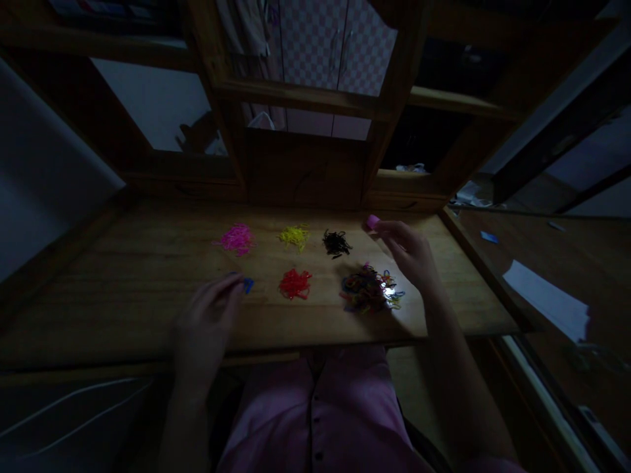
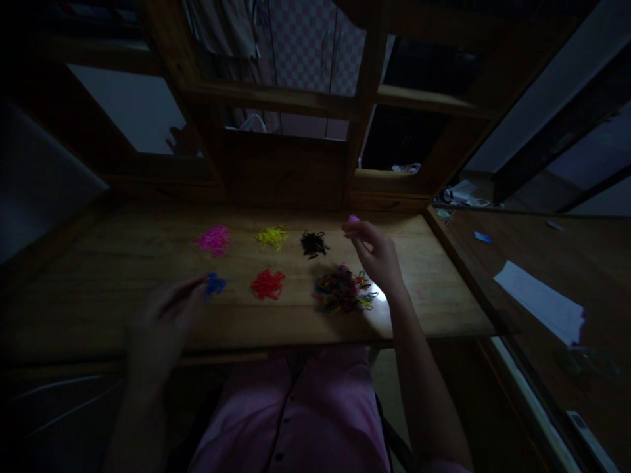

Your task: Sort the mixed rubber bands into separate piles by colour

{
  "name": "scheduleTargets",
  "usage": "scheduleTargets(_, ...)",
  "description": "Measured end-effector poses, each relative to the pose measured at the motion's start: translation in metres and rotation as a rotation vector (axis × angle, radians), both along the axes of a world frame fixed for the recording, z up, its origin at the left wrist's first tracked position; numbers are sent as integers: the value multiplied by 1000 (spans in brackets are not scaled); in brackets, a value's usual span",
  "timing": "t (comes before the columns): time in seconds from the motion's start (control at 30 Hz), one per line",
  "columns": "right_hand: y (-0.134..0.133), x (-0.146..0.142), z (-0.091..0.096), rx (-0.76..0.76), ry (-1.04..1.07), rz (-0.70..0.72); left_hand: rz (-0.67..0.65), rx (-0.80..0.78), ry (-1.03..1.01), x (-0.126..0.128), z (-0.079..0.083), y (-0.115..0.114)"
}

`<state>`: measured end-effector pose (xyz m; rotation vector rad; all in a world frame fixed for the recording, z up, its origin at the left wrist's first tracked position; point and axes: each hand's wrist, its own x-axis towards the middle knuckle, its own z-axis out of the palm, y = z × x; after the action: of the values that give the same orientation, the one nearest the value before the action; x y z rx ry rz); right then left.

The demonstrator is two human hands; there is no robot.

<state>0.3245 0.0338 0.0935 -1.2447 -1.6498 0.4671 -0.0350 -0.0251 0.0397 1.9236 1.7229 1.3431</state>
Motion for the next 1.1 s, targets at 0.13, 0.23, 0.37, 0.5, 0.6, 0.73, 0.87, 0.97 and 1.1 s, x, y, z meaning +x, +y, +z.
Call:
scheduleTargets(0.13, -27, 29, -27, 12, 189, -232, -399, -83, 47, 73, 11, 4)
scheduleTargets(0.23, -47, 39, -47, -24, 258, -353, -573, -129, 75, 120, 1, 9)
scheduleTargets(0.37, -67, 42, -64, -98, 295, -477, -598, -120, 161, 163, -12, 22)
scheduleTargets(0.5, -71, 40, -70, -116, 297, -488, -671, -78, 268, 186, -10, 32)
scheduleTargets(0.6, -70, 40, -72, -108, 277, -495, -705, -70, 344, 196, -9, 35)
scheduleTargets(0.73, -69, 43, -76, -110, 308, -495, -697, -88, 416, 204, -12, 41)
scheduleTargets(0.87, -69, 45, -78, -114, 344, -483, -681, -97, 415, 209, -15, 48)
scheduleTargets(0.97, -69, 45, -79, -113, 350, -479, -699, -128, 400, 211, -16, 54)
scheduleTargets(1.1, -70, 45, -79, -116, 351, -488, -737, -135, 340, 212, -14, 60)
